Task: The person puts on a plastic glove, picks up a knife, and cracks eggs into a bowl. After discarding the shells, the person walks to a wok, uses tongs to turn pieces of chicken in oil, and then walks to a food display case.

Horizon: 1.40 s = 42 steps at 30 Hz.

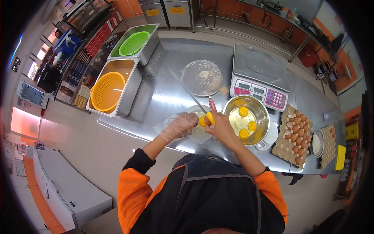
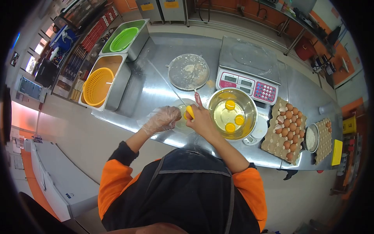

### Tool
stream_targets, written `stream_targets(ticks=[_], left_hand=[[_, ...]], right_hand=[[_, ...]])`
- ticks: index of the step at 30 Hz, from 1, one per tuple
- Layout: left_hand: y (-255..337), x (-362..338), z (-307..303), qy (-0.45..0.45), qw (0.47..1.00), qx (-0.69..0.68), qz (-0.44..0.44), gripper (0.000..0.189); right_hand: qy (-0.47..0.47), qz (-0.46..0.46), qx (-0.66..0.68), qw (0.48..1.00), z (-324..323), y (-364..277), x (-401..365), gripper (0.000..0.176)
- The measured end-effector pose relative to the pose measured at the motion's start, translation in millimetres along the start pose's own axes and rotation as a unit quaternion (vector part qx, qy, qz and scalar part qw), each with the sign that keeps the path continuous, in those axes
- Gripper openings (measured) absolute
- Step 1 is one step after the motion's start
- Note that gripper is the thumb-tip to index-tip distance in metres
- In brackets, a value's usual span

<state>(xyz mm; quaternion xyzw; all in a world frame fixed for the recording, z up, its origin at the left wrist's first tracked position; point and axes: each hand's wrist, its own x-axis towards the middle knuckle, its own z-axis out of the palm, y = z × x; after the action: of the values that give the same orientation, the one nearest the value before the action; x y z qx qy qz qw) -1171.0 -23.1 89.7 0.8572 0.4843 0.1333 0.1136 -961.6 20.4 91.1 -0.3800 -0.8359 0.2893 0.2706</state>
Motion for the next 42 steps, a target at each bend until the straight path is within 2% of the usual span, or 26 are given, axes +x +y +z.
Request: stream_targets(ticks=[1,4,7,8,9,10,13,16,19,24,25,28,29,30,31,33,35,38,40,42], left_hand=[[-1,-1,1,0.019,0.999,-0.041,-0.004,0.032],[0,-5,5,0.173,0.959,-0.207,-0.083,0.034],[-1,-7,15,0.216,0.841,-0.438,-0.232,0.029],[-3,-6,22,0.243,0.806,-0.490,-0.227,0.027],[-4,-6,30,0.268,0.767,-0.540,-0.220,0.026],[-3,-5,36,0.291,0.724,-0.588,-0.213,0.026],[11,-1,42,0.275,0.612,-0.701,-0.241,0.026],[33,10,37,0.289,0.553,-0.748,-0.226,0.024],[48,18,33,0.269,0.504,-0.781,-0.251,0.022],[71,53,32,0.210,0.551,-0.771,-0.240,0.025],[79,67,34,0.194,0.558,-0.773,-0.232,0.026],[125,131,28,0.106,0.606,-0.752,-0.234,0.029],[139,155,34,0.075,0.641,-0.735,-0.209,0.029],[157,179,37,0.039,0.653,-0.735,-0.180,0.029],[178,205,37,0.004,0.663,-0.733,-0.151,0.029],[204,253,54,-0.093,0.645,-0.749,-0.121,0.033],[227,297,78,-0.123,0.647,-0.742,-0.123,0.030],[232,362,148,-0.073,0.692,-0.707,-0.123,0.033],[245,397,162,-0.026,0.802,-0.577,-0.152,0.035],[258,416,168,0.020,0.890,-0.424,-0.168,0.038]], right_hand=[[0.014,0.004,0.009,1.000,2,1,-3,0.029],[0.019,0.050,0.072,0.996,-17,-2,-5,0.031],[0.009,0.132,0.209,0.969,-43,-18,1,0.034],[0.007,0.163,0.264,0.951,-46,-20,2,0.034],[0.034,0.147,0.345,0.926,-41,-20,3,0.037],[0.038,0.149,0.361,0.920,-33,-19,4,0.037],[0.026,0.165,0.375,0.912,-17,-17,6,0.038],[0.044,0.089,0.347,0.933,-11,-15,-1,0.042],[0.065,0.048,0.296,0.952,-23,-5,-13,0.051],[0.150,0.107,0.302,0.936,-92,1,-57,0.066],[0.197,0.088,0.269,0.939,-101,15,-71,0.061],[0.255,0.141,0.318,0.902,-152,40,-125,0.050],[0.302,0.176,0.305,0.886,-165,48,-145,0.044],[0.348,0.209,0.291,0.866,-178,55,-167,0.037],[0.379,0.236,0.297,0.844,-190,62,-190,0.034],[0.439,0.287,0.289,0.801,-209,75,-234,0.028],[0.489,0.329,0.267,0.762,-221,84,-272,0.027],[0.529,0.374,0.250,0.720,-230,89,-317,0.026],[0.542,0.394,0.246,0.701,-233,91,-336,0.026],[0.548,0.411,0.249,0.684,-235,94,-351,0.026]])
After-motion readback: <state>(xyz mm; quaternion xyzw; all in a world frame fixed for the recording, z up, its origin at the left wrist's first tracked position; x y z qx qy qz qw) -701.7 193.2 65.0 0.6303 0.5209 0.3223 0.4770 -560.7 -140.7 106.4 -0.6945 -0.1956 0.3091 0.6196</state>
